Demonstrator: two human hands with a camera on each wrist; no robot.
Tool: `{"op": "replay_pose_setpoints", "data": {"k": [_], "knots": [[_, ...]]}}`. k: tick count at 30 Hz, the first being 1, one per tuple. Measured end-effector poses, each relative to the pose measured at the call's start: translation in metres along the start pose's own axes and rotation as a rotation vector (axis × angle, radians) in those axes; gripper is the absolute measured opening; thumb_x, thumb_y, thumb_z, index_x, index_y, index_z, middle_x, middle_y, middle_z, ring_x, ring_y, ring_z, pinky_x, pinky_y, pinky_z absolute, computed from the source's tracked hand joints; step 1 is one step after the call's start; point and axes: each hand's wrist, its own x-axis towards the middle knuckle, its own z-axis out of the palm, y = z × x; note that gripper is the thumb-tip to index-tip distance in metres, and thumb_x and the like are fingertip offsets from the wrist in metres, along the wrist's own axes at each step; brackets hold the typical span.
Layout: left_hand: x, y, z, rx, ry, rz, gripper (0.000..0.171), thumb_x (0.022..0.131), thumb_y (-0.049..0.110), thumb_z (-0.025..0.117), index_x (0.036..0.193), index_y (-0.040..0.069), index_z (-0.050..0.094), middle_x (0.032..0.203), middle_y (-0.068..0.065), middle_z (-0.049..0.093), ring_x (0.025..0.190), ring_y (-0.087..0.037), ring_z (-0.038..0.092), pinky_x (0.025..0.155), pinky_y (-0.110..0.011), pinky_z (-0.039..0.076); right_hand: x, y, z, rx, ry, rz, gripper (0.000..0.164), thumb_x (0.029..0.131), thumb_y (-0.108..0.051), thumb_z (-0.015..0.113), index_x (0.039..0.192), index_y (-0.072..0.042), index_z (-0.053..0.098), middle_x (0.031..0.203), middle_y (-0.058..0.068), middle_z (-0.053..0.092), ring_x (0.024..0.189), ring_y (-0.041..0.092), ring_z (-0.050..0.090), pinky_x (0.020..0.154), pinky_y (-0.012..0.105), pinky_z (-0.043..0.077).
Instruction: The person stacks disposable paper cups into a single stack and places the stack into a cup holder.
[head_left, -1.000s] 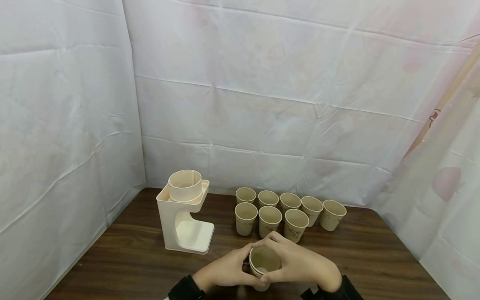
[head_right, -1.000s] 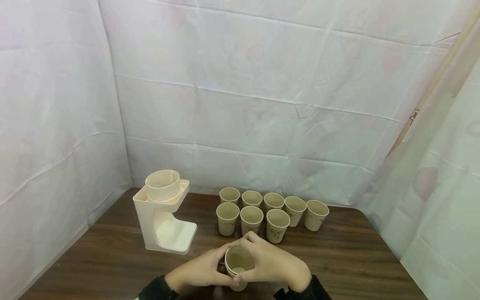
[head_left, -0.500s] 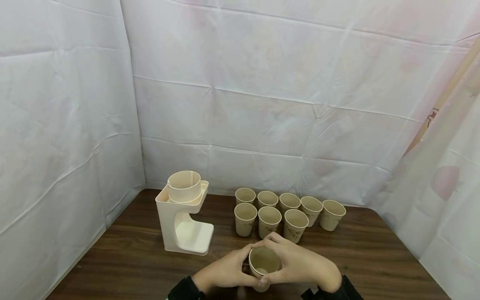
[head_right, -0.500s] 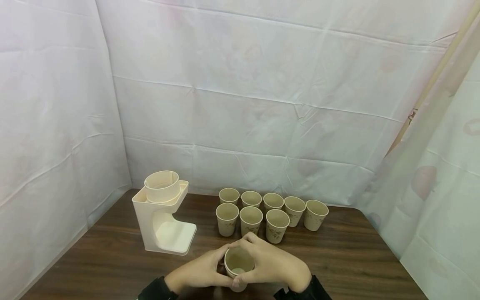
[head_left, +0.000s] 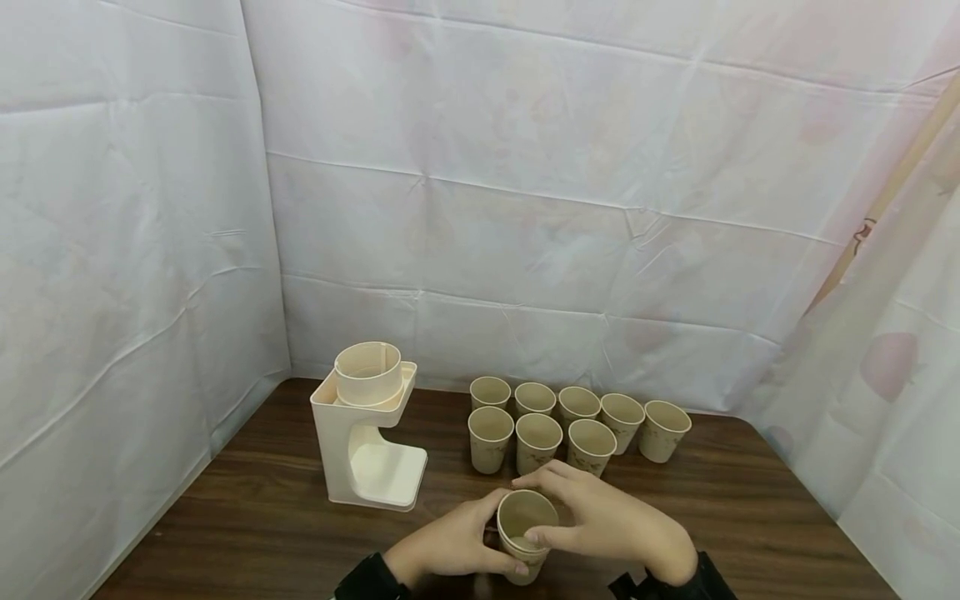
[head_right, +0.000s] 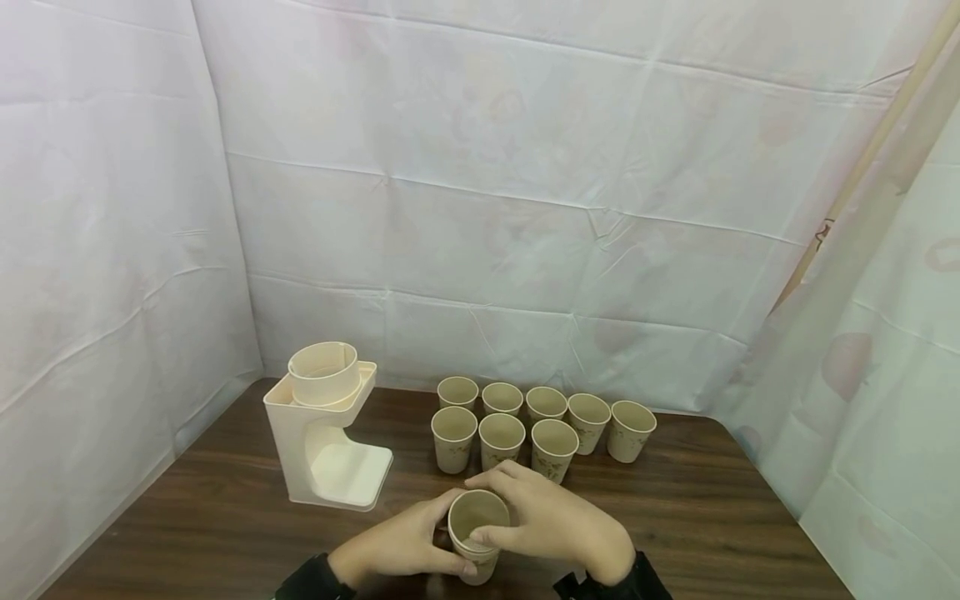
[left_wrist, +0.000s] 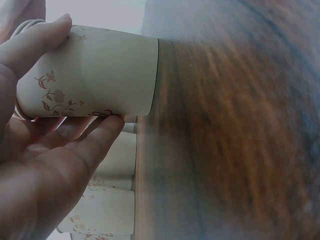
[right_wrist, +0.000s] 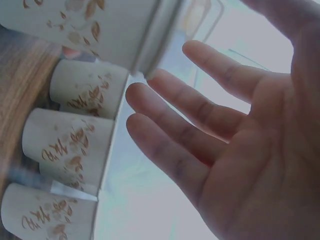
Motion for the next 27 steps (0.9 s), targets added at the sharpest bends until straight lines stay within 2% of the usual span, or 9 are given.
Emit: {"op": "replay_pose_setpoints", "data": {"k": [4,9,16,21,27], "knots": [[0.0,0.001,0.0,-0.006,0.001,0.012,0.063,0.079,0.032,0.074,0.131,0.021,0.04,0.119,0.001,0.059,0.105,-0.016,0.057,0.086,-0.025,0.05,-0.002,0.001,-0.007,-0.026,0.05,0.007,0.043,0.09,-0.048,0.056,0.128,-0.031,0.047,0.125,-0.011,0.052,0.112,0.007,0.048,0.089,0.038,0.05],[0.001,0.0,0.0,0.0,0.0,0.02,0.063,0.079,0.031,0.075,0.131,0.021,0.039,0.119,-0.008,0.059,0.105,-0.018,0.056,0.085,-0.025,0.05,-0.003,0.005,-0.012,-0.052,0.109,-0.013,0.041,0.089,-0.045,0.059,0.126,-0.032,0.048,0.121,-0.016,0.053,0.109,0.007,0.049,0.086,0.037,0.05],[0.001,-0.001,0.0,-0.012,-0.001,0.013,0.065,0.079,0.03,0.075,0.132,0.02,0.039,0.12,-0.007,0.058,0.107,-0.017,0.055,0.086,-0.025,0.05,-0.006,0.014,-0.013,-0.13,0.156,0.051,0.044,0.087,-0.047,0.061,0.127,-0.035,0.049,0.12,-0.013,0.053,0.108,0.005,0.044,0.085,0.038,0.049],[0.002,-0.002,0.001,-0.004,0.007,0.015,0.065,0.078,0.03,0.075,0.131,0.019,0.039,0.12,-0.008,0.058,0.107,-0.018,0.055,0.086,-0.025,0.05,-0.008,0.023,-0.016,-0.148,0.18,0.075,0.045,0.087,-0.048,0.06,0.128,-0.029,0.051,0.122,-0.008,0.053,0.115,0.007,0.042,0.089,0.041,0.048],[0.002,-0.002,0.001,-0.003,0.018,0.005,0.065,0.077,0.031,0.076,0.131,0.02,0.04,0.119,-0.007,0.059,0.107,-0.017,0.055,0.086,-0.025,0.05,-0.009,0.034,-0.019,-0.222,0.234,0.144,0.047,0.086,-0.044,0.063,0.124,-0.017,0.056,0.12,-0.001,0.055,0.112,0.013,0.046,0.085,0.043,0.049]]}}
